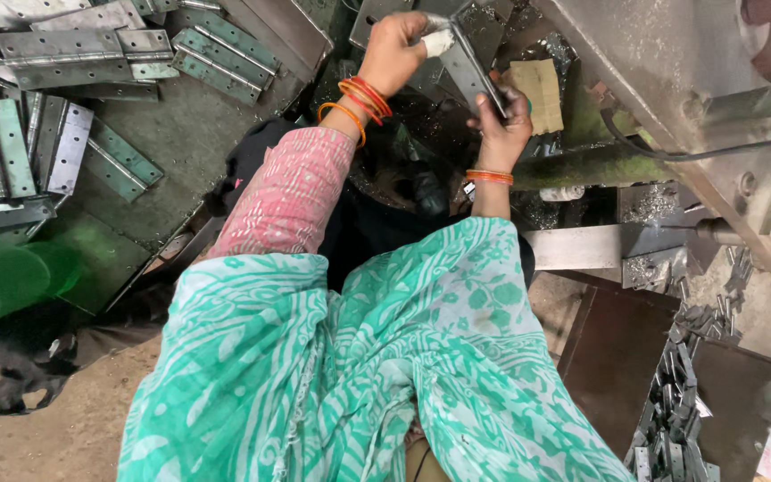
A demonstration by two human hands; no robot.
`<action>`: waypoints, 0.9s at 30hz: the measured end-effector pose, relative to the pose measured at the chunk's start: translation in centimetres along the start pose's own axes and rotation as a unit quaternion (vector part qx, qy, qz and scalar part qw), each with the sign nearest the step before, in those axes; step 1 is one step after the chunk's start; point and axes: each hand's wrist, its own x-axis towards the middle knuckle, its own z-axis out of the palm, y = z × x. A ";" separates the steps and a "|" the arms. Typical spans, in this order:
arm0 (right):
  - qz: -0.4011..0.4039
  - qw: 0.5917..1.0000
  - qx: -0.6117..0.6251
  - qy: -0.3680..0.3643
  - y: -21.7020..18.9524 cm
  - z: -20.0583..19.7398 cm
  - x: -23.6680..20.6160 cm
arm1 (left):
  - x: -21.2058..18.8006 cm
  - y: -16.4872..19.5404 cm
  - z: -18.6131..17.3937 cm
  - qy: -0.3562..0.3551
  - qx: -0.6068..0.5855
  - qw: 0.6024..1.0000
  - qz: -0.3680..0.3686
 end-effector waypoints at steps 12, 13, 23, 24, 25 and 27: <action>-0.163 0.843 -0.450 -0.245 -0.9 6.5 -1.2 | -2.9 0.0 -0.9 -0.182 0.526 0.830 0.038; -0.160 0.842 -0.451 -0.248 -1.1 5.9 -1.4 | -3.1 -0.1 -0.8 -0.208 0.541 0.815 0.028; 0.043 0.787 -0.554 -0.268 1.0 0.4 -11.2 | -1.5 -1.6 0.2 -0.186 0.562 0.804 0.055; 0.032 0.799 -0.543 -0.255 2.2 0.6 -12.4 | -1.3 -1.7 0.3 -0.187 0.565 0.802 0.057; 0.022 0.811 -0.532 -0.244 3.5 0.6 -13.7 | -1.2 -1.7 0.3 -0.187 0.567 0.800 0.057; 0.026 0.824 -0.520 -0.225 6.0 1.0 -16.3 | -1.2 -1.8 0.4 -0.200 0.571 0.795 0.053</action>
